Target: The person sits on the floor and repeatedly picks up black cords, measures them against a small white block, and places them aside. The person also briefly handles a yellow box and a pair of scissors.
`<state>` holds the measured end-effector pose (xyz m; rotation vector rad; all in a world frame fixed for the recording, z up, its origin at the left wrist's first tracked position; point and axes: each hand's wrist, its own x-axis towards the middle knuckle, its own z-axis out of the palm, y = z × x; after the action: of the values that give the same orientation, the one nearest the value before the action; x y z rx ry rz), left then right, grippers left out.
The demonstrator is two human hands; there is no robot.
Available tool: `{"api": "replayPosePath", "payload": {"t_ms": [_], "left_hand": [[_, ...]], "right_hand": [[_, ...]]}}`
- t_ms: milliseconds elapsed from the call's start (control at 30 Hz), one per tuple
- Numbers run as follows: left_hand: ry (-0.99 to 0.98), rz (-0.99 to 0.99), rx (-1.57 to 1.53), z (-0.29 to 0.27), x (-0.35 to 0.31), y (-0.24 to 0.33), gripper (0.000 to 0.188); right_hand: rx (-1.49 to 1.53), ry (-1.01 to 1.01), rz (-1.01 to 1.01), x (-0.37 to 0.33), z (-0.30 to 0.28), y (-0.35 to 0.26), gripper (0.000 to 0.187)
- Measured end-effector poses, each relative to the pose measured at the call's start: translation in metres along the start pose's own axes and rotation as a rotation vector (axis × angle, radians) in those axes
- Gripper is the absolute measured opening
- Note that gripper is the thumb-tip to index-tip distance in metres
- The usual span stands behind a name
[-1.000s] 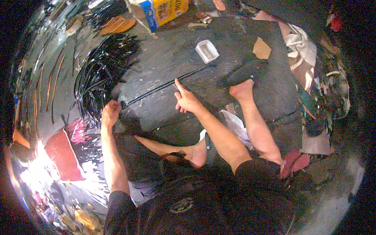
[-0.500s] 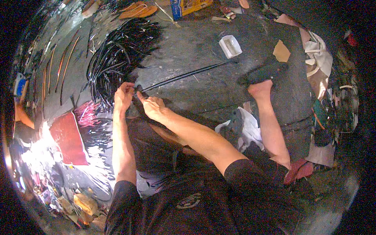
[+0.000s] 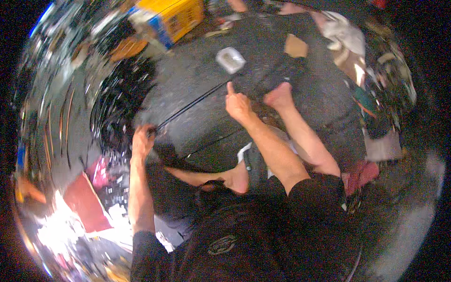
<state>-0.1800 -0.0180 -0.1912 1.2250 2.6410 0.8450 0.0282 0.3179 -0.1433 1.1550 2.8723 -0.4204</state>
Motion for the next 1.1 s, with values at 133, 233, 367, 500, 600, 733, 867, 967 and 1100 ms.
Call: {"api": "replayPosePath", "payload": {"t_ms": [133,233,367,500,600,733,867,967,1100], "left_hand": [[-0.069,-0.026,0.052,0.008,0.007,0.001,0.026],[-0.220,-0.092,0.005,0.009,0.006,-0.009,0.025],[-0.185,0.148,-0.033,0.006,0.010,-0.009,0.025],[-0.509,0.043,-0.357,-0.037,0.027,0.049,0.021],[-0.460,-0.058,-0.587,-0.089,0.049,0.135,0.024],[-0.340,0.095,-0.793,-0.146,0.110,0.267,0.025],[-0.419,0.367,-0.978,-0.170,0.177,0.405,0.044],[-0.535,0.470,-1.046,-0.156,0.214,0.511,0.047],[-0.733,0.521,-0.952,-0.099,0.246,0.638,0.045]], "right_hand": [[0.250,0.077,-0.034,-0.062,-0.029,0.030,0.065],[0.456,-0.018,0.015,-0.116,-0.040,0.047,0.065],[0.649,-0.013,0.090,-0.157,-0.033,0.069,0.065],[0.814,0.141,0.079,-0.168,-0.017,0.081,0.055],[0.874,0.274,0.016,-0.165,-0.009,0.081,0.050],[0.877,0.346,0.004,-0.158,-0.002,0.079,0.050],[0.895,0.351,0.014,-0.155,0.001,0.080,0.055],[0.932,0.381,-0.015,-0.154,0.001,0.080,0.056],[1.003,0.500,-0.044,-0.151,-0.004,0.076,0.057]]}}
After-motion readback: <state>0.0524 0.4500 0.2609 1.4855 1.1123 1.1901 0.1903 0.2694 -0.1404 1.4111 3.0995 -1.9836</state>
